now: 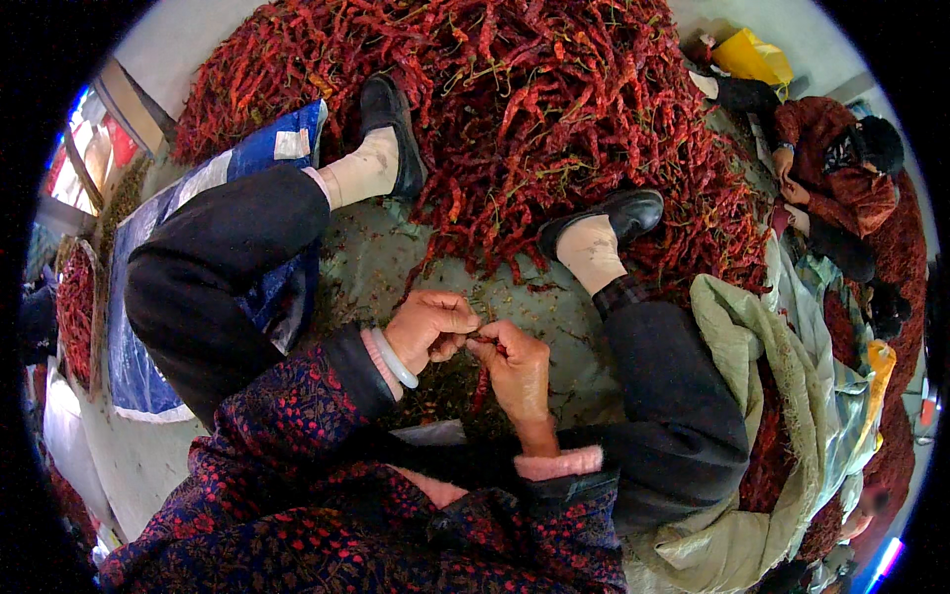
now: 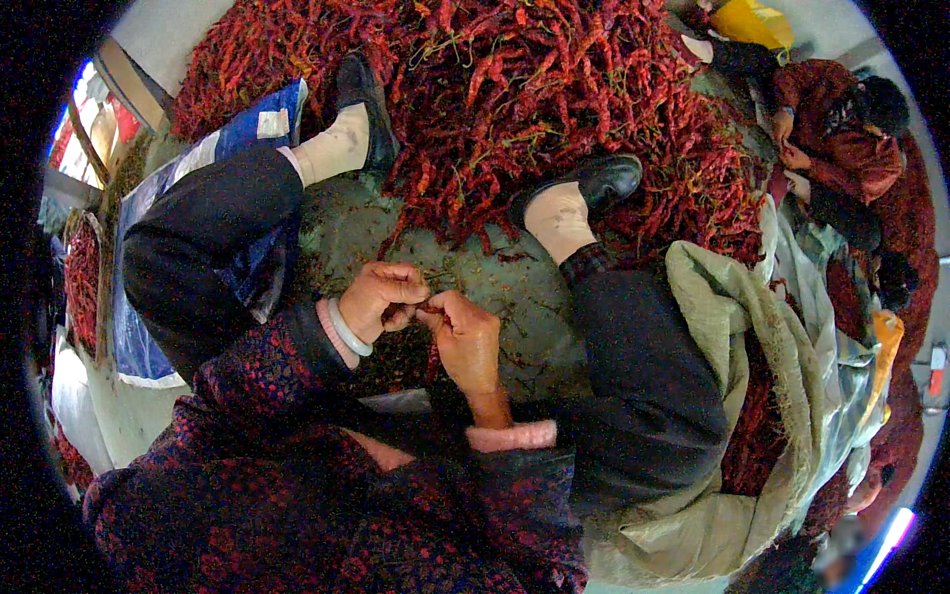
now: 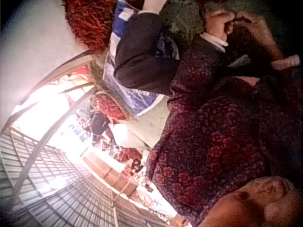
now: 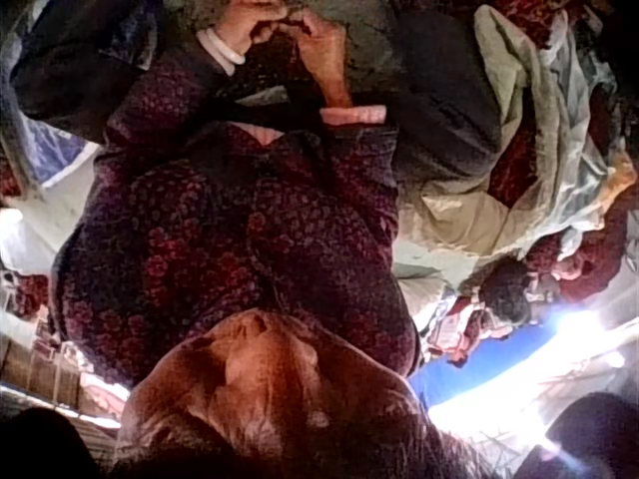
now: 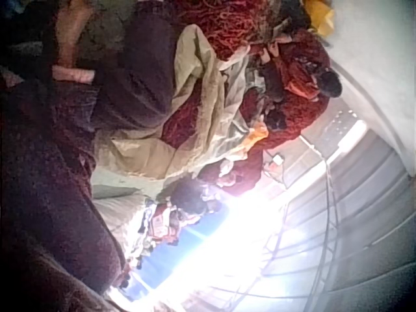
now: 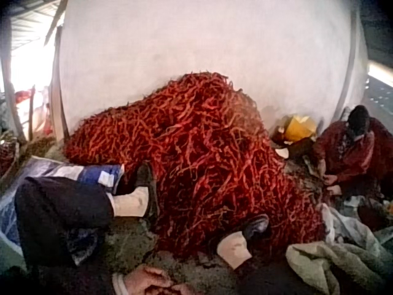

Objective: The person sits on the floor and removes stems from dried red chilies by hand, placing the de-stemmed chilies into a nearby sack. The task is performed continuously with both hands.

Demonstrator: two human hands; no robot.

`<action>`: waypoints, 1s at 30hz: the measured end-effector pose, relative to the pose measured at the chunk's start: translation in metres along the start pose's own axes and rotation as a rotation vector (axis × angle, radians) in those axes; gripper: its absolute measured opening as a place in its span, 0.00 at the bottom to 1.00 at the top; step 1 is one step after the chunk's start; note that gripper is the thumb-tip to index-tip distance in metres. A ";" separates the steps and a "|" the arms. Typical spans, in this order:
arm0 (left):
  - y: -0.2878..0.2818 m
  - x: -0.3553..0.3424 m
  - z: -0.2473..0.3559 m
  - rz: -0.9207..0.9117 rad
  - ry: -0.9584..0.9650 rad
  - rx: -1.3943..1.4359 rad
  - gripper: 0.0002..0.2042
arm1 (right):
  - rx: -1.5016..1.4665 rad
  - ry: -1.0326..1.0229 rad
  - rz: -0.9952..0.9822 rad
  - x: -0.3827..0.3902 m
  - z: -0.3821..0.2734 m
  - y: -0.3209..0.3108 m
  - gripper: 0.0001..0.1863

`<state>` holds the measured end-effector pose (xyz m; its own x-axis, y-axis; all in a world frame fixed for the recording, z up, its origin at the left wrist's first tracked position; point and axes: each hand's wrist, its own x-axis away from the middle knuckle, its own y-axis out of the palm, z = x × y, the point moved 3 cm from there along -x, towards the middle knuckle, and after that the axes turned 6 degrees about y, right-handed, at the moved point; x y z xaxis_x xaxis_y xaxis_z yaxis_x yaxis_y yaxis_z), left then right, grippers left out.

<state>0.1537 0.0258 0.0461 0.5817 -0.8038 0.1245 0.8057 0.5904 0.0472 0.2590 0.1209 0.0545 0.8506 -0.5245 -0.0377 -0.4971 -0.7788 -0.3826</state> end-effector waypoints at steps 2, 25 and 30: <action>0.002 0.000 0.003 0.024 0.290 -0.263 0.05 | 0.045 -0.031 -0.015 -0.001 -0.003 -0.002 0.04; -0.006 0.006 0.011 -0.209 0.217 -0.463 0.17 | -0.142 0.257 -0.143 0.010 -0.005 0.003 0.06; -0.004 0.011 0.012 -0.193 0.274 -0.378 0.15 | -0.155 0.289 -0.178 0.013 -0.015 0.000 0.05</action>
<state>0.1550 0.0155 0.0594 0.3856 -0.9150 -0.1183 0.8559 0.4027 -0.3245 0.2672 0.1085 0.0681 0.8535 -0.4345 0.2878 -0.3846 -0.8977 -0.2149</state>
